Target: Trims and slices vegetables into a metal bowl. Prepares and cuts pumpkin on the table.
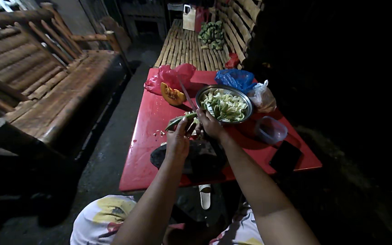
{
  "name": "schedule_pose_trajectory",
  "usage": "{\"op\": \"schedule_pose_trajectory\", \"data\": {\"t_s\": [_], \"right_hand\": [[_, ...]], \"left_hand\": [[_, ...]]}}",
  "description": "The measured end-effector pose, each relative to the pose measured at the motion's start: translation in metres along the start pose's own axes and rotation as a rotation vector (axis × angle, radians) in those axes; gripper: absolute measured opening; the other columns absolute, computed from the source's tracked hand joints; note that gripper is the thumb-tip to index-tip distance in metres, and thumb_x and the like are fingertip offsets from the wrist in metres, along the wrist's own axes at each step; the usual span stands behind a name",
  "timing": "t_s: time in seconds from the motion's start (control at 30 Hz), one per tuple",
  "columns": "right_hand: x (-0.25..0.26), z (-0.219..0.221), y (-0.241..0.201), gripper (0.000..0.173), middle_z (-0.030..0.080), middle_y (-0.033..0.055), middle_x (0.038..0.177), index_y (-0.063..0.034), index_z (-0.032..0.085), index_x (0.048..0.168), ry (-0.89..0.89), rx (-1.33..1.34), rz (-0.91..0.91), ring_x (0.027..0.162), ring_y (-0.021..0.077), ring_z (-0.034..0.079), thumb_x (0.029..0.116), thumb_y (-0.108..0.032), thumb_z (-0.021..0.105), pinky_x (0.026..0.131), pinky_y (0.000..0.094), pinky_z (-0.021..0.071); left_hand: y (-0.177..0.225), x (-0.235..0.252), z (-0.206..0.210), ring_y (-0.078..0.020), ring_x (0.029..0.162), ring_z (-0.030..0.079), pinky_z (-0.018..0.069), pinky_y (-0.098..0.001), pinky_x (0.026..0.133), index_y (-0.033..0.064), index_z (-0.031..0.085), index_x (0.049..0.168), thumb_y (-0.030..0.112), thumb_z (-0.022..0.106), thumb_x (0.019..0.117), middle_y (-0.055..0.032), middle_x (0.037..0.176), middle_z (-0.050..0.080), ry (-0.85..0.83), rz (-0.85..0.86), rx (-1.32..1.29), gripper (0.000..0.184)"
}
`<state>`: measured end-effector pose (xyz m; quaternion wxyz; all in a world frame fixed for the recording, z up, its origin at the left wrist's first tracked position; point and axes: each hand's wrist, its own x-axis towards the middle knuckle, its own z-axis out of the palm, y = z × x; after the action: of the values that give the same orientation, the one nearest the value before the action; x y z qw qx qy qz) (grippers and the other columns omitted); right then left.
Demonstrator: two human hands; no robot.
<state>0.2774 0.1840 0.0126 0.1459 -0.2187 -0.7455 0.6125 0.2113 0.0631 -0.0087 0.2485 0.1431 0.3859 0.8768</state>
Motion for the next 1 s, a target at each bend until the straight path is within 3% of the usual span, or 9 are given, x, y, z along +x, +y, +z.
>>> {"op": "schedule_pose_trajectory", "data": {"t_s": [0.07,0.17,0.27,0.43,0.57,0.8,1.0], "right_hand": [[-0.002,-0.003,-0.006,0.055,0.057,0.0048,0.075,-0.0154,0.034,0.15,-0.035,-0.014,0.097,0.052,0.0135,0.053,0.1108,-0.053,0.03,0.047,0.0285,0.0478],[-0.001,-0.006,-0.007,0.052,0.062,0.0063,0.073,-0.0203,0.028,0.146,-0.009,0.025,0.228,0.046,0.0139,0.052,0.1091,-0.057,0.034,0.042,0.0273,0.0448],[0.002,-0.01,-0.004,0.051,0.065,0.0087,0.076,-0.017,0.029,0.139,0.017,0.03,0.27,0.045,0.0148,0.053,0.1083,-0.058,0.034,0.041,0.0277,0.0458],[0.002,-0.016,0.002,0.051,0.063,0.0092,0.077,-0.0143,0.038,0.138,-0.048,-0.128,0.266,0.047,0.0159,0.053,0.1095,-0.057,0.03,0.044,0.029,0.0471],[0.0,-0.019,0.003,0.055,0.063,0.0102,0.085,-0.0177,0.039,0.146,-0.104,-0.175,0.305,0.05,0.0156,0.053,0.1096,-0.057,0.028,0.047,0.0292,0.047],[-0.01,-0.029,-0.001,0.049,0.06,0.0074,0.08,-0.0211,0.038,0.154,-0.181,-0.141,0.02,0.048,0.0144,0.051,0.1125,-0.047,0.03,0.044,0.0287,0.0472],[-0.021,-0.046,-0.005,0.046,0.057,0.0066,0.075,-0.0205,0.046,0.151,-0.062,-0.147,-0.097,0.046,0.0123,0.048,0.1127,-0.043,0.033,0.043,0.0276,0.0451]], "left_hand": [[0.003,0.005,-0.006,-0.0222,0.1,0.072,0.0592,-0.0408,0.092,0.0044,0.057,0.123,0.011,0.057,0.1053,-0.0105,0.111,0.072,0.001,-0.006,0.056,0.019],[0.008,0.01,-0.012,-0.0218,0.101,0.072,0.0598,-0.0384,0.09,0.0032,0.053,0.128,0.013,0.056,0.1058,-0.0112,0.113,0.071,0.016,-0.016,0.145,0.024],[0.012,0.014,-0.016,-0.0224,0.099,0.072,0.0604,-0.0386,0.089,0.0023,0.051,0.13,0.01,0.056,0.1056,-0.0128,0.114,0.07,0.019,-0.001,0.184,0.026],[0.013,0.023,-0.019,-0.0249,0.099,0.073,0.0603,-0.0405,0.089,0.0045,0.04,0.139,0.01,0.056,0.1055,-0.0154,0.113,0.07,0.023,-0.028,0.234,0.038],[0.016,0.027,-0.018,-0.0263,0.1,0.073,0.061,-0.0407,0.088,0.0042,0.037,0.144,0.019,0.049,0.1097,-0.0171,0.117,0.068,0.066,-0.095,0.269,0.039],[0.016,0.04,-0.009,-0.0219,0.095,0.073,0.0618,-0.0387,0.084,-0.0001,0.052,0.132,0.018,0.055,0.1074,-0.015,0.109,0.071,-0.084,-0.064,0.457,0.031],[0.023,0.058,0.028,-0.0175,0.091,0.074,0.0636,-0.0351,0.082,-0.0025,0.057,0.125,0.018,0.058,0.1058,-0.0123,0.108,0.07,-0.268,0.002,0.643,0.028]]}}
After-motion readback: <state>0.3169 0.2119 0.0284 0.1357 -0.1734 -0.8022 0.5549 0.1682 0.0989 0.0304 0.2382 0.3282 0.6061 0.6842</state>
